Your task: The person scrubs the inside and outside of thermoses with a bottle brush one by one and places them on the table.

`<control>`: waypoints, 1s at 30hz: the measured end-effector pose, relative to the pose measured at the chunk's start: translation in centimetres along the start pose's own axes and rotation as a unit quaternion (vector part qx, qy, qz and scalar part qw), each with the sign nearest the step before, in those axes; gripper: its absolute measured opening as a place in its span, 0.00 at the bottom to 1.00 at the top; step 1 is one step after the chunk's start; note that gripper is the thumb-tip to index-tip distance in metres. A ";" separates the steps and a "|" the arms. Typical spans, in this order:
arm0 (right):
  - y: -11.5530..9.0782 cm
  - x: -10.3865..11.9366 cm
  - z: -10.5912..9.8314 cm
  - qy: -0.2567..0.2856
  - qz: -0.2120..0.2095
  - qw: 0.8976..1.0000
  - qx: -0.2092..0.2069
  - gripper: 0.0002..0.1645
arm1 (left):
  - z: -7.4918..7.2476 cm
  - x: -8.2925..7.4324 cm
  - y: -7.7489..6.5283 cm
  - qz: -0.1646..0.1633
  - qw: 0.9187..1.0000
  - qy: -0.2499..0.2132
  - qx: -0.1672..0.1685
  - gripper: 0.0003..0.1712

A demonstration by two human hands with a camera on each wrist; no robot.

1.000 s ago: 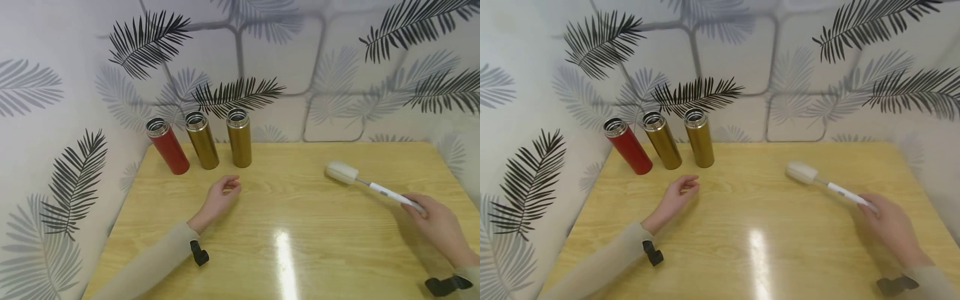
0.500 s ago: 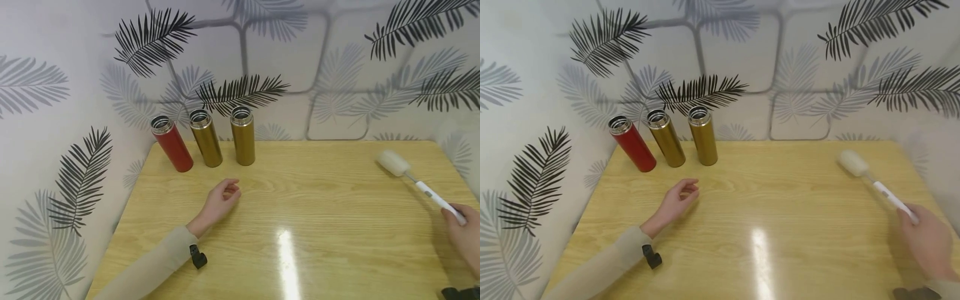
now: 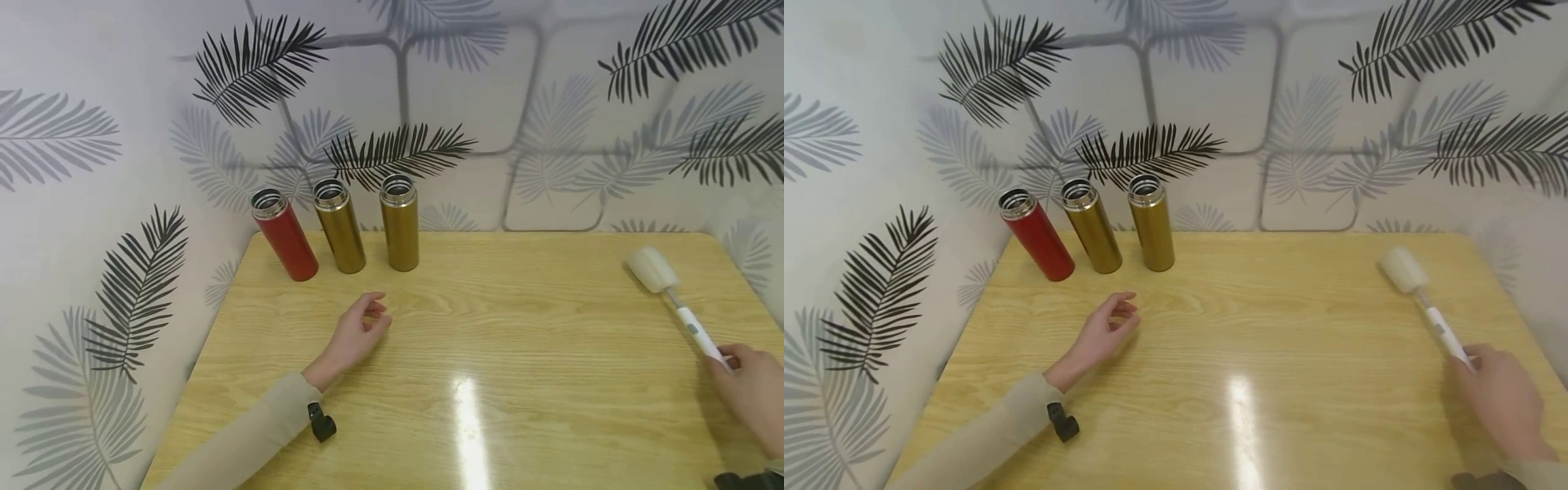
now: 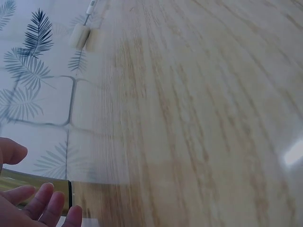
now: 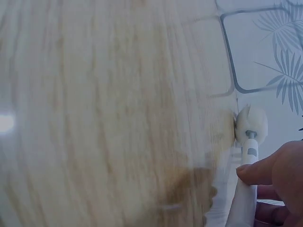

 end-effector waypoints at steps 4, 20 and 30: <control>-0.1 -0.5 0.7 -0.016 0.014 0.999 0.038 0.20 | 0.0 0.1 0.0 0.005 1.000 0.007 -0.002 0.27; 0.1 7.0 -1.3 0.030 -0.121 0.990 -0.070 0.27 | -2.3 -1.5 0.0 0.113 0.970 0.207 -0.059 0.33; 0.0 16.4 0.7 0.078 -0.298 0.950 -0.053 0.30 | -2.5 -0.8 0.7 0.097 0.940 0.323 -0.044 0.39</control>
Point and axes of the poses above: each hand's wrist, its own y-axis towards the middle knuckle, its own z-axis out of the palm, x = y × z, the point moved 9 cm from there along y, towards the middle knuckle, and after that the axes turned 9 degrees about -x, right-handed, at the moved point
